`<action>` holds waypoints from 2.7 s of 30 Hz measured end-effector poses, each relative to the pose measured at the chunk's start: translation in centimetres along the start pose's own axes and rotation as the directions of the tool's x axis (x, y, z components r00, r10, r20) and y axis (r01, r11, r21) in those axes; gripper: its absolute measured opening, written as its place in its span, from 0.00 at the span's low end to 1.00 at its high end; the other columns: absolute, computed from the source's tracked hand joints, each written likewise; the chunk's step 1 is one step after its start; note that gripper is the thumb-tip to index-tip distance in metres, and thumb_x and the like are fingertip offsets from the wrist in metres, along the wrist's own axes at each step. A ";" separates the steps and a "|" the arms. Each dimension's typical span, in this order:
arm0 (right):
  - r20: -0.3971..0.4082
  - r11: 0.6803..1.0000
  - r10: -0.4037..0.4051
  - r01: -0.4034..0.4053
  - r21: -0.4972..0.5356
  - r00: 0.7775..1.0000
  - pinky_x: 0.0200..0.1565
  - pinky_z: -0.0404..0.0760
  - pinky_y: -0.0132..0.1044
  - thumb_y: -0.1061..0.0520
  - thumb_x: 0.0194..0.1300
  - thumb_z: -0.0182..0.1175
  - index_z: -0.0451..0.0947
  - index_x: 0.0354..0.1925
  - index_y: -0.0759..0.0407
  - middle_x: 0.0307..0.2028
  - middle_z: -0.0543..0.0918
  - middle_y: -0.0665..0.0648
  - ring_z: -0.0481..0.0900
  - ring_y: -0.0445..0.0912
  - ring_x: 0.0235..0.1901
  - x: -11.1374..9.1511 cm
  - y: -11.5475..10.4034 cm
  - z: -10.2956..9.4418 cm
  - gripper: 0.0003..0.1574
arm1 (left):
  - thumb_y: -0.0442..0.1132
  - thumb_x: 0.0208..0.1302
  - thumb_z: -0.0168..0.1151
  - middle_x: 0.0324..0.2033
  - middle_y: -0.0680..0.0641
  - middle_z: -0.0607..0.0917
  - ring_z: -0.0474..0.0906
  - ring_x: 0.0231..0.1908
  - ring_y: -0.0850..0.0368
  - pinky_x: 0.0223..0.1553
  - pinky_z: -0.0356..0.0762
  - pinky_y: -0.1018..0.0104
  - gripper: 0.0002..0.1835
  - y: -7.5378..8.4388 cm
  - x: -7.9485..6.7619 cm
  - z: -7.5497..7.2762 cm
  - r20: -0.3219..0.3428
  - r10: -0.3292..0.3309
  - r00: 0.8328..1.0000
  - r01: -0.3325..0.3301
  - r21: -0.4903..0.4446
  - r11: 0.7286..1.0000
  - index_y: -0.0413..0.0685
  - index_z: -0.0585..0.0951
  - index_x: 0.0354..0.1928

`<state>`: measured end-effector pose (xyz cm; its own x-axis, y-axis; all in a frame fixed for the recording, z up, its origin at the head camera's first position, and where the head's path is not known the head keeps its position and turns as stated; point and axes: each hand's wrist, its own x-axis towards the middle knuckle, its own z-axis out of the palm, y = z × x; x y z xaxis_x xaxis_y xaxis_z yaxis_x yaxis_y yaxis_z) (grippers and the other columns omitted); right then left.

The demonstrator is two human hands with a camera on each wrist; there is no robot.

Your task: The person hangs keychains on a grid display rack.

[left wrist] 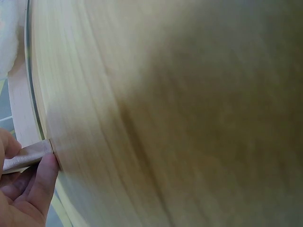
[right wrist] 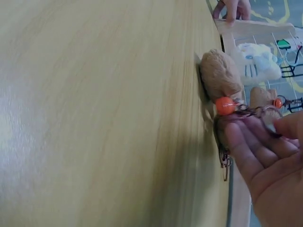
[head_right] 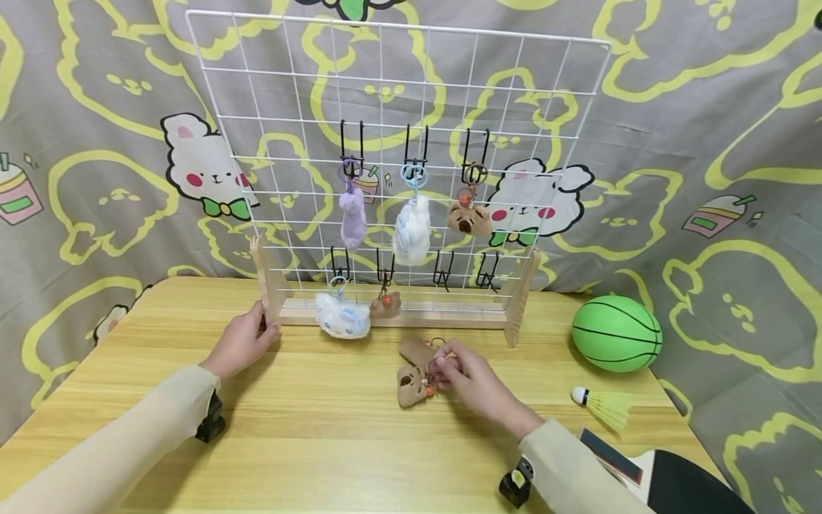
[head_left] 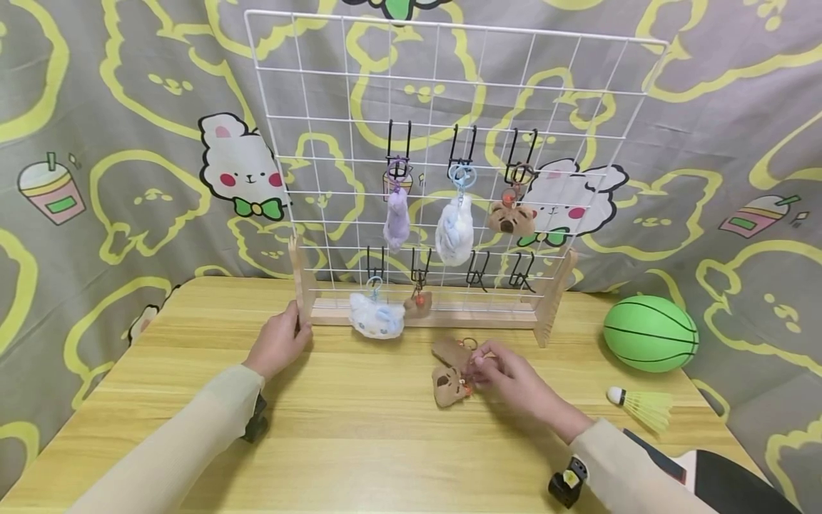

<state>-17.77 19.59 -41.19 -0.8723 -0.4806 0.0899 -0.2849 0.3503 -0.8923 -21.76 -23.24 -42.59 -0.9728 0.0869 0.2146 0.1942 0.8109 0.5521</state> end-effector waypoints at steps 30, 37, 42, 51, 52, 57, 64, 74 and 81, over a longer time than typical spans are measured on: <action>-0.347 0.978 -0.074 0.136 0.158 0.935 0.45 0.86 0.30 0.55 0.87 0.37 0.60 0.55 0.71 0.53 0.87 0.74 0.90 0.36 0.40 4.2 -2.7 -2.1 0.17 | 0.33 0.74 0.52 0.27 0.43 0.78 0.70 0.23 0.56 0.22 0.66 0.67 0.10 0.1 0.0 -0.1 0.010 -0.012 1.000 0.012 -0.007 1.000 0.31 0.71 0.50; -0.370 0.990 -0.030 0.079 0.117 0.928 0.45 0.86 0.29 0.56 0.87 0.35 0.58 0.58 0.70 0.57 0.81 0.81 0.87 0.32 0.39 6.2 -3.1 -2.3 0.17 | 0.32 0.74 0.53 0.28 0.42 0.79 0.70 0.23 0.55 0.22 0.67 0.67 0.11 0.1 0.0 -0.2 0.001 -0.007 1.000 0.007 -0.014 1.000 0.30 0.71 0.51; -0.378 0.994 -0.005 0.046 0.099 0.926 0.45 0.86 0.29 0.56 0.87 0.35 0.59 0.59 0.70 0.57 0.82 0.80 0.86 0.33 0.38 7.2 -2.9 -2.5 0.17 | 0.32 0.74 0.52 0.27 0.42 0.78 0.70 0.23 0.55 0.22 0.67 0.67 0.11 0.1 0.0 0.0 0.013 -0.008 1.000 0.008 -0.017 1.000 0.30 0.71 0.52; -0.413 0.998 0.024 0.004 0.068 0.910 0.43 0.86 0.26 0.58 0.86 0.34 0.60 0.58 0.71 0.56 0.82 0.81 0.91 0.49 0.42 8.8 -2.2 -2.9 0.17 | 0.33 0.75 0.53 0.27 0.43 0.77 0.69 0.23 0.56 0.23 0.66 0.67 0.09 0.1 0.0 0.0 0.015 -0.010 1.000 0.010 -0.015 1.000 0.32 0.71 0.49; -0.409 0.998 0.025 -0.002 0.058 0.912 0.43 0.86 0.27 0.58 0.86 0.34 0.60 0.58 0.72 0.56 0.82 0.80 0.91 0.53 0.44 9.0 -2.1 -2.9 0.17 | 0.32 0.75 0.53 0.27 0.43 0.77 0.69 0.23 0.56 0.23 0.66 0.67 0.09 0.1 0.0 0.0 0.013 -0.012 1.000 0.012 -0.013 1.000 0.32 0.71 0.49; -0.412 0.998 0.051 -0.036 0.044 0.910 0.42 0.86 0.26 0.60 0.86 0.34 0.61 0.57 0.72 0.55 0.83 0.81 0.88 0.64 0.51 9.4 -1.7 -2.7 0.15 | 0.32 0.74 0.53 0.27 0.43 0.78 0.70 0.23 0.55 0.23 0.66 0.67 0.10 0.1 0.1 -0.1 0.008 -0.008 1.000 0.008 -0.001 1.000 0.31 0.71 0.50; -0.449 0.998 0.049 -0.067 -0.023 0.892 0.49 0.85 0.28 0.62 0.85 0.38 0.64 0.58 0.75 0.57 0.80 0.81 0.83 0.69 0.58 9.1 -1.2 -2.7 0.16 | 0.32 0.74 0.52 0.28 0.41 0.79 0.71 0.24 0.55 0.23 0.67 0.66 0.12 0.2 0.0 -0.1 0.005 -0.011 1.000 0.011 -0.001 1.000 0.29 0.71 0.53; -0.422 0.997 0.068 -0.081 -0.013 0.904 0.63 0.81 0.54 0.59 0.86 0.36 0.62 0.60 0.77 0.60 0.78 0.82 0.80 0.71 0.62 7.5 -0.4 -3.0 0.21 | 0.32 0.74 0.52 0.25 0.44 0.76 0.68 0.22 0.56 0.22 0.65 0.67 0.08 0.2 0.0 -0.1 0.010 -0.013 1.000 0.013 -0.002 1.000 0.32 0.71 0.47; -0.394 0.984 0.075 -0.133 -0.120 0.916 0.59 0.85 0.51 0.66 0.82 0.41 0.70 0.57 0.78 0.53 0.83 0.80 0.84 0.69 0.55 6.0 0.9 -2.8 0.17 | 0.32 0.75 0.52 0.26 0.43 0.77 0.68 0.22 0.56 0.21 0.65 0.68 0.10 0.4 -0.1 -0.2 0.018 -0.016 1.000 0.016 -0.005 1.000 0.30 0.71 0.50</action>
<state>-24.41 19.31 -40.23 -0.9771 -0.0973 0.1894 -0.2124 0.5051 -0.8365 -21.61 -23.07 -42.25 -0.9780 0.0840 0.1910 0.1788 0.8091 0.5598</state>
